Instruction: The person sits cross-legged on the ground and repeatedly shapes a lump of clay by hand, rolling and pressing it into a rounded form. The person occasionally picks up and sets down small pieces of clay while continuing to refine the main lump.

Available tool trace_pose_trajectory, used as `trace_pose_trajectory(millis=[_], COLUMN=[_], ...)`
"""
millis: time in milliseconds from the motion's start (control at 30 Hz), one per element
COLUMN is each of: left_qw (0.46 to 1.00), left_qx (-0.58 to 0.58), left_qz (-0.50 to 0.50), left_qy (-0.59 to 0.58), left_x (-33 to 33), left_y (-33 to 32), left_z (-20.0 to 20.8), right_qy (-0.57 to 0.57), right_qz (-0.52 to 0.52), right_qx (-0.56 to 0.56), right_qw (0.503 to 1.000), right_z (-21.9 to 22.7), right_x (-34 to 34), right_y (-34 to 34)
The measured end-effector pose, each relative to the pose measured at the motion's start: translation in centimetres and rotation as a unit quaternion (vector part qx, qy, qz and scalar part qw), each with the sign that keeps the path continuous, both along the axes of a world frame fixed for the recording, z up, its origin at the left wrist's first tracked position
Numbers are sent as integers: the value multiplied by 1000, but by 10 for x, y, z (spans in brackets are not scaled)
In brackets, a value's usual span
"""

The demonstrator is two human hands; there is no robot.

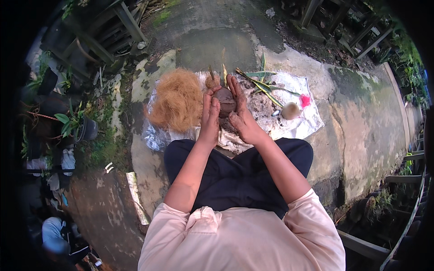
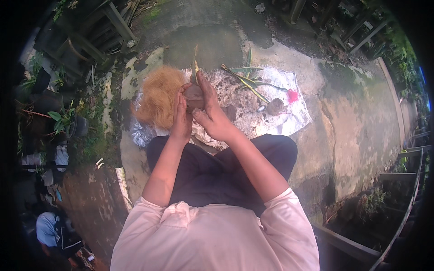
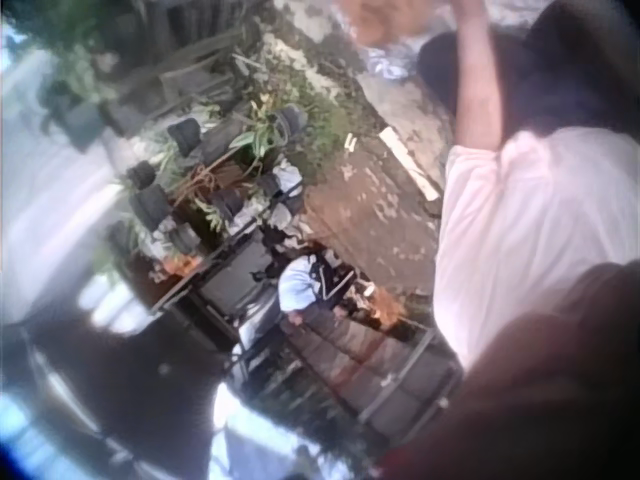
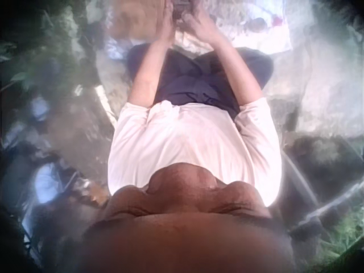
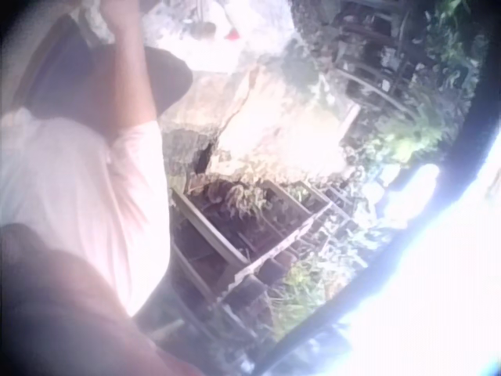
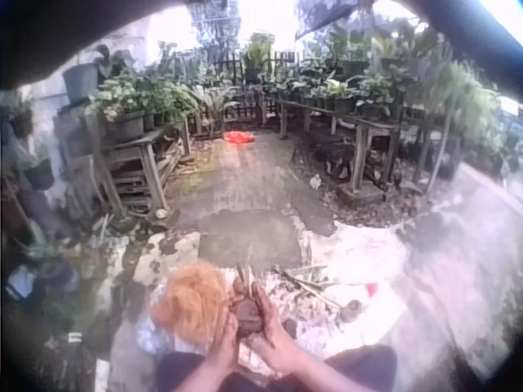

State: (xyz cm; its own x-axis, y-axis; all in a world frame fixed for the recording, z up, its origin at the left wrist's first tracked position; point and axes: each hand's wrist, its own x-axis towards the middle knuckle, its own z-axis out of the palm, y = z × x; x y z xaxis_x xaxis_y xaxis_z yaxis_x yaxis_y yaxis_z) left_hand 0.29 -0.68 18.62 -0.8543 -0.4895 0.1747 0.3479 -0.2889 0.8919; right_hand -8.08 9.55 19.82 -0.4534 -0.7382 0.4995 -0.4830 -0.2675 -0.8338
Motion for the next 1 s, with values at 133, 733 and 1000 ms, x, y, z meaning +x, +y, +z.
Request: trace_pose_trajectory(millis=[133, 733, 1000], left_qw=[993, 896, 951], left_qx=[15, -358, -282], left_qz=[107, 261, 66], left_qy=[37, -8, -107], left_x=[3, 13, 6], left_y=[14, 9, -3], left_z=[15, -9, -25], right_qy=[-99, -439, -393], right_qz=[57, 80, 1], right_qx=[-52, -78, 42], right_qw=[992, 892, 918], right_z=[26, 7, -26], right_x=[16, 42, 18], right_y=[-3, -13, 4])
